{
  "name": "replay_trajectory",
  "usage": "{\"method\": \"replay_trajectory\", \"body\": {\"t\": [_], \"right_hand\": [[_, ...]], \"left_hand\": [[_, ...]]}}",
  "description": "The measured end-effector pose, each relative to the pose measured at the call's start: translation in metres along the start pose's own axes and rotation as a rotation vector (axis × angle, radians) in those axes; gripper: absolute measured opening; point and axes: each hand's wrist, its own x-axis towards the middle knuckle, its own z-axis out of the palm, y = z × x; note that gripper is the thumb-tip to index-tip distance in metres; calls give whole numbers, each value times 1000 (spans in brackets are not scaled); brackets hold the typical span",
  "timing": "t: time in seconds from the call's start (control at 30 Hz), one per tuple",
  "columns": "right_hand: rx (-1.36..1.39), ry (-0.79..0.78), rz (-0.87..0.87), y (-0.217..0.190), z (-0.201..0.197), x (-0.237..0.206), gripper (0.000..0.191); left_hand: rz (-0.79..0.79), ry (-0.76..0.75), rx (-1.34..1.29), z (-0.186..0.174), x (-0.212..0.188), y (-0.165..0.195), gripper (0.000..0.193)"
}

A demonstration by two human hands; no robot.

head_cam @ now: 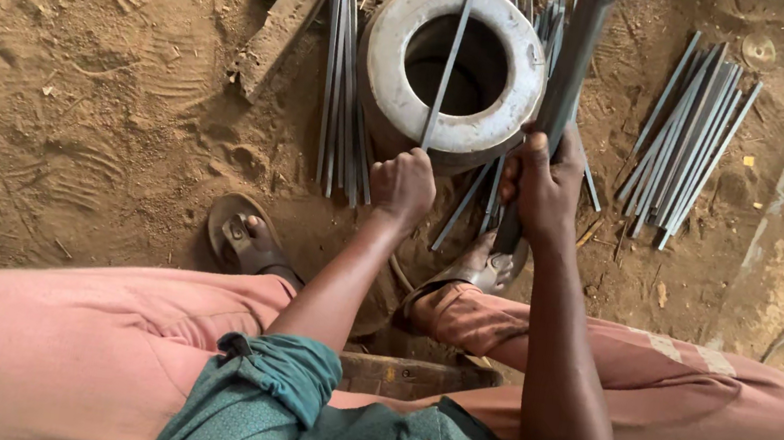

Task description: The person sits on the ground and uses a hammer to repeatedly strike the tip of a metal rod placed on a concrete ring. They rotate the rod to sharpen different sides and then place it aside to pick up another rod.

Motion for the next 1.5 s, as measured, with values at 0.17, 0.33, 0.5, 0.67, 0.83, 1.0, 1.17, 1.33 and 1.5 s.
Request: {"method": "replay_trajectory", "body": {"t": [0.17, 0.33, 0.5, 0.67, 0.83, 1.0, 1.17, 1.33, 1.5], "right_hand": [[-220, 6, -118, 20, 17, 8, 28], [-491, -53, 307, 35, 31, 14, 37], [-158, 8, 176, 11, 16, 11, 27], [-117, 106, 36, -5, 12, 8, 29], [-18, 55, -197, 0, 10, 12, 35], [-12, 81, -236, 28, 16, 27, 40], [-311, 93, 274, 59, 27, 30, 50], [-249, 71, 221, 57, 21, 19, 45], [-65, 47, -97, 26, 19, 16, 37]], "left_hand": [[11, 43, 95, 3, 2, 4, 13], [7, -7, 71, 2, 1, 5, 14], [0, -130, 99, 7, 2, 4, 21], [-265, -233, -509, 6, 2, -12, 34], [-400, -344, -885, -10, -9, -13, 36], [-352, -318, -809, -16, -14, -7, 40], [-314, -325, -619, 7, -11, -13, 41], [-265, -346, -982, 30, -14, -24, 35], [-431, -528, -1403, 31, -18, -33, 32]]}}
